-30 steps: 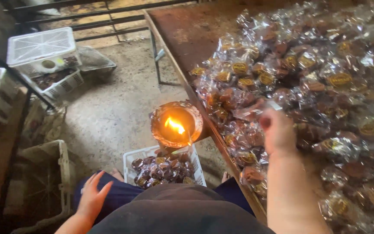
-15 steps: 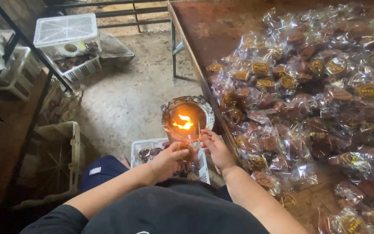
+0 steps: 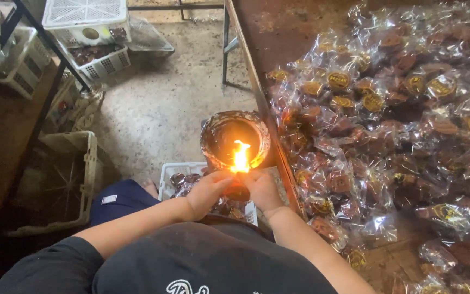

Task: Sealing individual plastic bags of bread by melting the edges over an open flame.

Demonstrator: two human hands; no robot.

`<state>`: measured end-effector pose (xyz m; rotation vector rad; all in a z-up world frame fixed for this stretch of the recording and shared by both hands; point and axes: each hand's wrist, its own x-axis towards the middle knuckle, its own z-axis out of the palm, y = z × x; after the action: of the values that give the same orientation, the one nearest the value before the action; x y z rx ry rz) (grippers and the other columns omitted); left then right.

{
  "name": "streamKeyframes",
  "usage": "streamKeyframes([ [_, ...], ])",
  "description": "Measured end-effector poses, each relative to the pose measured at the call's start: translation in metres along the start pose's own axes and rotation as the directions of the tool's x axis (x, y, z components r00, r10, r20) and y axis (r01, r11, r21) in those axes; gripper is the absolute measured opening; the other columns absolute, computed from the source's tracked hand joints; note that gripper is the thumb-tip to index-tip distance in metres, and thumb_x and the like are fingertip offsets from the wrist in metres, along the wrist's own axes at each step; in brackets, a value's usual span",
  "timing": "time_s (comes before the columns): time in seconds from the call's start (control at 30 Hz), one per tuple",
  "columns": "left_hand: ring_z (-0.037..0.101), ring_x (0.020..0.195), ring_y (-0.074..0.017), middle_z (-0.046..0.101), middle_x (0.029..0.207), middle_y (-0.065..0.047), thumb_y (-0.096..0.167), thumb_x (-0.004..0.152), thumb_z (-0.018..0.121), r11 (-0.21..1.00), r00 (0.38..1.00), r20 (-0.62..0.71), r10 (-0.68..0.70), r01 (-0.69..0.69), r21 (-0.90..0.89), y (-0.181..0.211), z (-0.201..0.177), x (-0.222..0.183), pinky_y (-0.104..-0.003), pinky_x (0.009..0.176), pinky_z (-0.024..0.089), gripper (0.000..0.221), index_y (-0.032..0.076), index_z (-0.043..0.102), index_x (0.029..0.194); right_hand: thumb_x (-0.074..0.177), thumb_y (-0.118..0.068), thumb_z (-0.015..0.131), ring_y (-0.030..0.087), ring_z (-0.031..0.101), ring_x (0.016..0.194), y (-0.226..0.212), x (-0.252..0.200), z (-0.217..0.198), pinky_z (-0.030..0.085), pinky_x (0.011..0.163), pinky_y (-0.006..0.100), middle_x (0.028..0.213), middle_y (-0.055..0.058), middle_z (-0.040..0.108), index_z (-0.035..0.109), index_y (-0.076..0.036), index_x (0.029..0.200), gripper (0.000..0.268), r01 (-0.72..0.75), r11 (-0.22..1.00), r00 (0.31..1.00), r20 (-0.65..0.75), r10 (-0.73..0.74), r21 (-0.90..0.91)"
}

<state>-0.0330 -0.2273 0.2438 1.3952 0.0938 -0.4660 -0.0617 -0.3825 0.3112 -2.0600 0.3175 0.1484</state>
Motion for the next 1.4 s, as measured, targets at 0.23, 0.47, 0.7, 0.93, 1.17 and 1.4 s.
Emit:
streamKeyframes([
  [0.23, 0.066, 0.098, -0.0227, 0.071, 0.104, -0.013, 0.034, 0.091, 0.077, 0.972, 0.985, -0.036, -0.170, 0.162, -0.169, 0.028, 0.018, -0.010, -0.045, 0.090, 0.056, 0.038, 0.009, 0.071, 0.119, 0.096, -0.031, 0.061, 0.033, 0.069, 0.109, 0.014, 0.001, 0.016, 0.053, 0.099, 0.045, 0.109, 0.017, 0.075, 0.080, -0.014, 0.111, 0.030, 0.189, 0.970, 0.980, 0.038, -0.197, 0.151],
  [0.47, 0.055, 0.122, -0.0310, 0.055, 0.135, -0.018, 0.031, 0.094, 0.073, 0.914, 0.961, 0.059, -0.270, 0.276, -0.297, 0.024, 0.006, -0.010, -0.043, 0.097, 0.050, 0.057, 0.012, 0.052, 0.144, 0.090, -0.048, 0.071, 0.021, 0.068, 0.116, 0.057, 0.029, 0.019, 0.052, 0.101, 0.037, 0.113, 0.003, 0.077, 0.079, -0.022, 0.114, 0.036, -0.014, 0.998, 0.999, 0.038, 0.012, 0.055],
  [0.7, 0.069, 0.078, -0.0160, 0.060, 0.102, -0.005, 0.011, 0.091, 0.075, 0.932, 0.955, 0.119, -0.272, 0.292, -0.215, -0.007, 0.006, -0.004, -0.029, 0.073, 0.064, 0.047, -0.002, 0.055, 0.131, 0.099, -0.040, 0.060, 0.025, 0.059, 0.129, -0.049, -0.039, -0.018, 0.045, 0.111, 0.041, 0.140, 0.015, 0.063, 0.060, -0.007, 0.141, 0.053, -0.328, 0.805, 0.940, 0.080, 0.333, 0.495],
  [0.93, 0.070, 0.070, -0.0200, 0.059, 0.107, -0.016, 0.017, 0.089, 0.079, 0.945, 0.959, 0.123, -0.257, 0.276, -0.178, -0.014, 0.003, -0.005, -0.034, 0.068, 0.065, 0.055, -0.002, 0.054, 0.134, 0.094, -0.032, 0.073, 0.022, 0.062, 0.092, 0.010, -0.002, 0.001, 0.058, 0.086, 0.037, 0.103, 0.010, 0.063, 0.072, -0.004, 0.115, 0.035, -0.279, 0.758, 0.952, 0.067, 0.299, 0.589],
  [1.17, 0.065, 0.077, -0.0176, 0.061, 0.090, -0.010, -0.009, 0.074, 0.069, 0.999, 0.995, 0.091, 0.040, -0.041, 0.012, -0.032, -0.005, -0.004, -0.034, 0.075, 0.062, 0.035, 0.007, 0.072, 0.105, 0.086, -0.019, 0.086, 0.024, 0.072, 0.070, 0.038, 0.008, 0.011, 0.061, 0.065, 0.032, 0.084, 0.010, 0.068, 0.065, -0.007, 0.093, 0.025, -0.320, 0.633, 0.947, 0.244, 0.207, 0.705],
  [1.4, 0.068, 0.084, -0.0217, 0.068, 0.093, -0.017, -0.006, 0.073, 0.076, 0.996, 0.994, 0.064, -0.092, 0.093, -0.012, 0.003, -0.002, -0.031, -0.032, 0.077, 0.060, 0.033, 0.006, 0.070, 0.103, 0.082, -0.039, 0.084, 0.027, 0.072, 0.090, 0.079, 0.041, 0.005, 0.059, 0.083, 0.038, 0.094, 0.009, 0.072, 0.076, -0.018, 0.101, 0.029, 0.094, 0.994, 0.992, -0.088, -0.088, 0.063],
])
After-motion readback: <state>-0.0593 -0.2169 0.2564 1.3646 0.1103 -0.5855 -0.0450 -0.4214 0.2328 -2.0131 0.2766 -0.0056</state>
